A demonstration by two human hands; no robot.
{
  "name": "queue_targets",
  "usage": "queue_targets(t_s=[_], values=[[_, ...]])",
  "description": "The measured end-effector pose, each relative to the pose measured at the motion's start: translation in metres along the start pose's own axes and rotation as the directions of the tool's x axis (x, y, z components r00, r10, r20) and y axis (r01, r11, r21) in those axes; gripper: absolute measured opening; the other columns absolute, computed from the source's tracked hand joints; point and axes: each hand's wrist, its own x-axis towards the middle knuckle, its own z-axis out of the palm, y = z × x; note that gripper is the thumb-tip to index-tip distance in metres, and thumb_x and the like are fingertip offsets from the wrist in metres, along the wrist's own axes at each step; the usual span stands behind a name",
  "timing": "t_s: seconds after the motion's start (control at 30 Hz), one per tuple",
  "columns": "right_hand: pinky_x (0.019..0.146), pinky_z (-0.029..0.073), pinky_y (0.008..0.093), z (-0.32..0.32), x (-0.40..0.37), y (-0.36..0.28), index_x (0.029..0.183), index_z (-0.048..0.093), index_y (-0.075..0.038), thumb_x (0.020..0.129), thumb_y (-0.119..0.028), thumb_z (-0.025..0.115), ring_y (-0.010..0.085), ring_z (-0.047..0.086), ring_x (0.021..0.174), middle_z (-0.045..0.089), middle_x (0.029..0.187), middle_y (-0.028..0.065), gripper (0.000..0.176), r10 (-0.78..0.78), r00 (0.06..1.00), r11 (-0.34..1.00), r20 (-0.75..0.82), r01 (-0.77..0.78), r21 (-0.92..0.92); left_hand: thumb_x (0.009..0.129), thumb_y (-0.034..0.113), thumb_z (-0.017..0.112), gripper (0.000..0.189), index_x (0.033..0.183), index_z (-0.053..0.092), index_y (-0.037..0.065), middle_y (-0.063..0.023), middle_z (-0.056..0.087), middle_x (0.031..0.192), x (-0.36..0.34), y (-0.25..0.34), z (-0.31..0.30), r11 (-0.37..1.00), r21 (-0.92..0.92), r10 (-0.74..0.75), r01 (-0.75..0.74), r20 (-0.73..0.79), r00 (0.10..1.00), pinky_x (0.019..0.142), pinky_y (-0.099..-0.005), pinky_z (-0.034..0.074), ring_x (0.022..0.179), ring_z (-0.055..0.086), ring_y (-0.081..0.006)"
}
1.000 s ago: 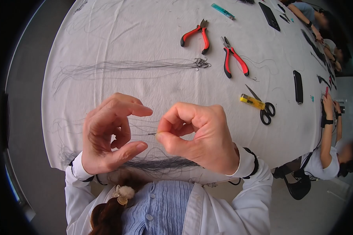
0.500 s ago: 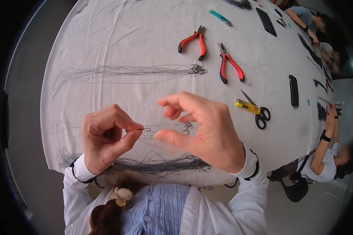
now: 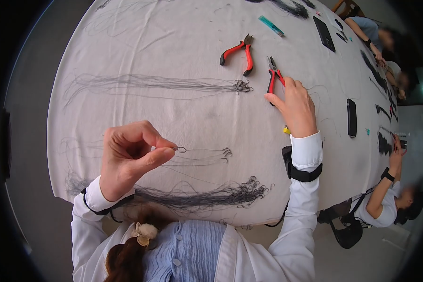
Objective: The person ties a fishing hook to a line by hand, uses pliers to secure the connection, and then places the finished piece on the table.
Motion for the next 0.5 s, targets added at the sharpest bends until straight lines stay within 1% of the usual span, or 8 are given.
queue_targets(t_s=[0.03,0.17,0.27,0.33,0.37,0.43,0.47,0.5], values=[[0.072,0.049,0.0385,0.001,0.000,0.001,0.111,0.051,0.005,0.074,-0.039,0.069,0.0332,0.059,0.087,0.059,0.094,0.0209,0.060,-0.041,0.999,0.999,-0.025,0.041,-0.011,0.077,0.001,0.068,0.015,0.068,0.056,0.003,-0.0076,0.065,0.073,0.000,0.003,0.000,0.998,0.029,-0.048,0.048,0.011,0.999,0.057,-0.0177,0.041,0.066,0.056,-0.0049],[0.071,0.049,0.0393,0.000,0.001,-0.001,0.104,0.054,0.007,0.074,-0.038,0.070,0.0336,0.059,0.085,0.058,0.090,0.0216,0.057,-0.061,0.994,0.998,-0.087,0.061,-0.005,0.077,0.002,0.068,0.015,0.068,0.055,0.003,-0.0073,0.065,0.073,-0.001,0.008,0.001,0.995,0.083,-0.056,0.053,0.027,0.998,0.057,-0.0177,0.041,0.065,0.055,-0.0047],[0.069,0.049,0.0397,-0.003,0.003,-0.004,0.100,0.055,0.008,0.072,-0.034,0.072,0.0339,0.059,0.082,0.058,0.087,0.0226,0.053,-0.013,1.000,1.000,-0.017,0.013,-0.011,0.078,0.003,0.067,0.015,0.068,0.055,0.003,-0.0071,0.065,0.073,-0.002,0.006,0.002,0.995,0.087,-0.045,0.041,0.039,0.998,0.057,-0.0178,0.040,0.063,0.053,-0.0041],[0.065,0.049,0.0402,-0.005,0.005,-0.007,0.092,0.056,0.010,0.072,-0.025,0.070,0.0342,0.060,0.073,0.059,0.081,0.0222,0.042,-0.031,0.999,0.993,-0.021,0.028,-0.114,0.078,0.003,0.067,0.016,0.067,0.055,0.002,-0.0067,0.065,0.073,-0.002,0.000,0.003,0.997,-0.057,0.045,-0.045,0.002,0.999,0.056,-0.0177,0.039,0.061,0.051,-0.0030],[0.065,0.049,0.0402,-0.007,0.005,-0.009,0.092,0.056,0.010,0.072,-0.025,0.070,0.0342,0.060,0.073,0.059,0.081,0.0222,0.042,-0.032,0.999,0.992,-0.023,0.029,-0.120,0.078,0.003,0.067,0.016,0.067,0.055,0.002,-0.0067,0.065,0.073,-0.002,0.000,0.003,0.997,-0.061,0.050,-0.049,0.003,0.999,0.056,-0.0177,0.039,0.061,0.051,-0.0030],[0.059,0.050,0.0362,-0.014,0.007,-0.014,0.087,0.056,0.009,0.075,-0.021,0.062,0.0309,0.060,0.062,0.059,0.075,0.0201,0.033,0.051,0.999,0.996,-0.013,-0.052,-0.066,0.077,0.001,0.064,0.014,0.066,0.057,-0.001,-0.0047,0.064,0.072,-0.002,0.000,0.003,0.997,-0.041,0.062,-0.062,-0.004,0.998,0.047,-0.0188,0.031,0.055,0.036,-0.0004],[0.059,0.050,0.0362,-0.018,0.008,-0.008,0.087,0.056,0.009,0.075,-0.021,0.062,0.0309,0.060,0.062,0.059,0.075,0.0201,0.033,0.042,0.999,0.997,-0.014,-0.043,-0.069,0.077,0.001,0.064,0.014,0.066,0.057,-0.001,-0.0047,0.064,0.072,-0.003,0.001,0.003,0.997,-0.046,0.064,-0.065,-0.012,0.998,0.047,-0.0188,0.031,0.055,0.036,-0.0004],[0.057,0.050,0.0335,-0.024,0.007,0.006,0.085,0.055,0.009,0.078,-0.023,0.056,0.0280,0.059,0.059,0.059,0.074,0.0184,0.032,-0.029,0.999,1.000,0.028,0.029,0.003,0.078,0.001,0.064,0.014,0.066,0.056,-0.001,-0.0041,0.063,0.071,-0.003,0.002,0.003,0.997,-0.050,0.051,-0.052,-0.014,0.999,0.048,-0.0188,0.031,0.055,0.036,-0.0003]])
